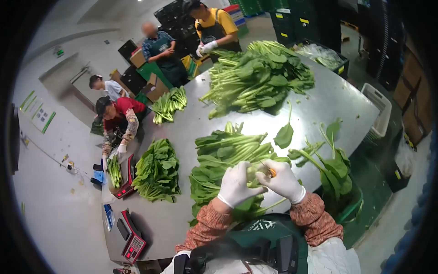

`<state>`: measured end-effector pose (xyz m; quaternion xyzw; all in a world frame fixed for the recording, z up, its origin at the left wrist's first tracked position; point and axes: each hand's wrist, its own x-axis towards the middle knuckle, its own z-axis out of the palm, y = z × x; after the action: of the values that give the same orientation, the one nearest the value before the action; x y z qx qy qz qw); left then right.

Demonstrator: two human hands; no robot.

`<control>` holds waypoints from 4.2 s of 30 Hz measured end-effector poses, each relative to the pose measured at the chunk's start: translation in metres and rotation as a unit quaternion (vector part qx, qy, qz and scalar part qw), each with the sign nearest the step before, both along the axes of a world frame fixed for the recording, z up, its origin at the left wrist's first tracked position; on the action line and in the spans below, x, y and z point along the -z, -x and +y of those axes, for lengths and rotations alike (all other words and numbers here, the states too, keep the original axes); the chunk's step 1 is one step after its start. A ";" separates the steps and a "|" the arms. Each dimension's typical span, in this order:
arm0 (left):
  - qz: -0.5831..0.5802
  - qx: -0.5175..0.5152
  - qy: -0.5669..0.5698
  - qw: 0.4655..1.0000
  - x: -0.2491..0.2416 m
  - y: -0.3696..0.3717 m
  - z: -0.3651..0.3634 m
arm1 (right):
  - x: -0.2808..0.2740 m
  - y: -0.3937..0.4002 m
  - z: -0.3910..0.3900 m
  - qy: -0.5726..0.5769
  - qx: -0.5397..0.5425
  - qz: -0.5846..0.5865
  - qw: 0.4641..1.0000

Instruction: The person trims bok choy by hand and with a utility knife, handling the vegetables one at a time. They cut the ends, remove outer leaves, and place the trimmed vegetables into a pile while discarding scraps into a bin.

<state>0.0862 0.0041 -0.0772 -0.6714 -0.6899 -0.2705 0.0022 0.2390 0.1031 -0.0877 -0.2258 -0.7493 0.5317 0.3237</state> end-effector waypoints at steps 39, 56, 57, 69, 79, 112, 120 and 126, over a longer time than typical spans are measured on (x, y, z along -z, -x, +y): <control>-0.136 -0.333 -0.147 0.921 -0.008 0.087 -0.137 | 0.170 0.053 0.050 -0.089 -0.024 -0.284 0.954; -0.128 -0.265 -0.143 0.945 -0.001 0.073 -0.106 | 0.147 0.033 0.011 -0.228 -0.013 -0.245 0.942; -0.129 -0.266 -0.142 0.945 -0.003 0.072 -0.109 | 0.168 0.047 0.001 -0.247 -0.006 -0.234 0.940; -0.098 -0.267 -0.125 0.951 0.008 0.066 -0.117 | 0.107 0.080 0.016 0.029 -0.033 -0.144 0.989; -0.038 -0.239 -0.106 0.964 0.020 0.062 -0.103 | 0.171 0.105 -0.007 -0.070 -0.027 -0.220 0.973; -0.029 -0.072 -0.173 0.982 -0.019 0.016 -0.038 | -0.014 0.032 -0.007 -0.071 0.020 0.078 0.994; -0.056 -0.096 -0.167 0.980 -0.025 0.013 -0.039 | -0.001 0.016 -0.018 -0.269 0.085 -0.037 0.959; -0.063 -0.045 -0.145 0.986 -0.020 0.005 -0.032 | 0.005 0.014 -0.019 -0.303 0.115 -0.046 0.945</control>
<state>0.0816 -0.0284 -0.0573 -0.6136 -0.6719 -0.4090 0.0684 0.2252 0.0843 -0.0931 -0.2260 -0.8578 0.2277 0.4015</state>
